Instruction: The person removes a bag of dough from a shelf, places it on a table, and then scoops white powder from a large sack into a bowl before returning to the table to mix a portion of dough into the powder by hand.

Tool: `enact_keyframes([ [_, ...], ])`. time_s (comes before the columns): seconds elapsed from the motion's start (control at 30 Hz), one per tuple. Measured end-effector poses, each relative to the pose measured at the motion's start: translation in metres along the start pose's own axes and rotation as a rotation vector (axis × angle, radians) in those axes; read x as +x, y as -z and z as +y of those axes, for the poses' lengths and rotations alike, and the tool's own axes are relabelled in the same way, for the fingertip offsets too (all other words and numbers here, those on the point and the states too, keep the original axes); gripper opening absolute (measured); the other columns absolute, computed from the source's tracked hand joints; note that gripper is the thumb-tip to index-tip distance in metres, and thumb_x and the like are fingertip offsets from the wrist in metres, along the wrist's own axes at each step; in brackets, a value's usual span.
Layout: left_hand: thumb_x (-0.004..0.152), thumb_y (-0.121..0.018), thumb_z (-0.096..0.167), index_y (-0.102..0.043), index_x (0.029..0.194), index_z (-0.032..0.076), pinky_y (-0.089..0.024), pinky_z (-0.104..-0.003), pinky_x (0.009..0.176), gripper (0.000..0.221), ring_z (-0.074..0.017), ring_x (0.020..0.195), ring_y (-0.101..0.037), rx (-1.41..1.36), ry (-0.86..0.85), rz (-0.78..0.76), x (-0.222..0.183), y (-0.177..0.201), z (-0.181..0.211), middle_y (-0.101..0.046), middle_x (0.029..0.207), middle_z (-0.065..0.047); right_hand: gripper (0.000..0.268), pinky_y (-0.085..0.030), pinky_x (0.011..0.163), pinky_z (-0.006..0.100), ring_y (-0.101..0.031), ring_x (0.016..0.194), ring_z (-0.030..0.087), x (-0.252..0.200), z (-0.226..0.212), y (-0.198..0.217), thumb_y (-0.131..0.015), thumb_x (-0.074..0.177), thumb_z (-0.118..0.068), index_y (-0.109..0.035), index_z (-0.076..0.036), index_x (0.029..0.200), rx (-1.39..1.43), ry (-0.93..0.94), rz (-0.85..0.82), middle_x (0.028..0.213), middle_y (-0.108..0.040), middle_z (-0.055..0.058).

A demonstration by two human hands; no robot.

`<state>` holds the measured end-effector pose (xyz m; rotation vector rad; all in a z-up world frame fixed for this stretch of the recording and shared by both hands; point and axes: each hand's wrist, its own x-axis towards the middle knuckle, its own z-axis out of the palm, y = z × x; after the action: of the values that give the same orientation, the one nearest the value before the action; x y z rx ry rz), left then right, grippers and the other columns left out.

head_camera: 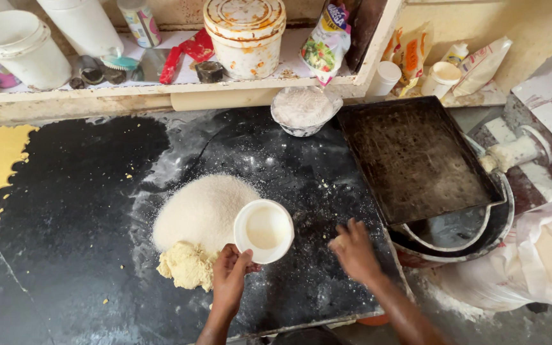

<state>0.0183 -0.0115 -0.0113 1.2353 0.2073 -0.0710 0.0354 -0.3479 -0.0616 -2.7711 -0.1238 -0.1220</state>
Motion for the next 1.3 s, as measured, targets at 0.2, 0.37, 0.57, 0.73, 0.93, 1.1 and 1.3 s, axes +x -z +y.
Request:
enact_keyframes([
  [0.2,0.095,-0.065,0.013,-0.058,0.094,0.002,-0.058,-0.036,0.067,0.013,-0.0165,0.069,-0.066,-0.013,-0.027,-0.033,0.000,0.003,0.000,-0.068,0.079,-0.009,0.055,-0.033,0.124,0.048,-0.038,0.147,0.027,-0.038,-0.023,-0.017,-0.058,0.095,-0.048,-0.058,-0.020,0.142,0.091,0.001,-0.229,0.157,-0.043,0.007],
  [0.37,0.095,-0.065,0.013,-0.054,0.093,0.003,-0.057,-0.035,0.067,0.015,-0.0173,0.068,-0.067,-0.027,-0.003,-0.026,0.001,0.004,-0.005,-0.068,0.078,-0.010,0.055,-0.032,0.114,0.052,-0.033,0.147,0.039,-0.026,-0.015,-0.014,-0.067,0.094,-0.042,-0.059,-0.013,0.141,0.004,0.221,-0.177,0.158,-0.040,0.015],
  [0.57,0.094,-0.065,0.014,-0.056,0.094,0.004,-0.057,-0.036,0.065,0.013,-0.0170,0.067,-0.066,-0.010,0.039,0.033,-0.004,0.011,-0.002,-0.068,0.077,-0.009,0.053,-0.046,0.107,0.046,-0.050,0.132,0.031,-0.073,0.010,0.004,-0.074,0.088,-0.024,-0.061,-0.015,0.139,-0.032,0.315,-0.335,0.146,-0.052,0.013],
  [0.73,0.096,-0.065,0.014,-0.054,0.093,0.004,-0.056,-0.034,0.065,0.016,-0.0168,0.067,-0.066,-0.043,-0.005,0.057,-0.006,0.014,-0.003,-0.067,0.076,-0.009,0.046,-0.066,0.089,0.035,-0.076,0.104,0.020,-0.013,0.023,0.017,-0.080,0.081,-0.015,-0.069,-0.015,0.126,0.425,-0.180,-0.297,0.125,-0.071,0.007],
  [0.93,0.096,-0.065,0.014,-0.056,0.091,0.002,-0.056,-0.033,0.065,0.016,-0.0171,0.067,-0.066,-0.026,-0.009,0.092,-0.012,0.012,0.001,-0.067,0.075,-0.009,0.042,-0.057,0.091,0.041,-0.069,0.112,0.031,0.110,0.016,0.007,-0.073,0.093,-0.021,-0.067,-0.005,0.131,0.426,0.199,0.212,0.133,-0.065,0.017],
  [1.1,0.093,-0.066,0.012,-0.057,0.092,0.001,-0.058,-0.035,0.065,0.014,-0.0186,0.066,-0.067,-0.014,0.010,0.137,-0.018,0.008,0.004,-0.067,0.074,-0.011,0.039,-0.059,0.098,0.037,-0.073,0.118,0.028,0.162,0.042,-0.003,-0.065,0.097,-0.034,-0.071,-0.010,0.127,0.366,0.020,0.191,0.131,-0.073,0.012],
  [1.3,0.094,-0.068,0.011,-0.057,0.092,0.001,-0.057,-0.034,0.066,0.015,-0.0170,0.070,-0.065,-0.044,-0.077,0.101,-0.016,0.001,0.003,-0.064,0.080,-0.009,0.058,-0.023,0.116,0.053,-0.028,0.145,0.043,0.174,0.001,-0.039,-0.062,0.102,-0.043,-0.054,-0.001,0.141,-0.097,0.090,-0.064,0.155,-0.034,0.029],
])
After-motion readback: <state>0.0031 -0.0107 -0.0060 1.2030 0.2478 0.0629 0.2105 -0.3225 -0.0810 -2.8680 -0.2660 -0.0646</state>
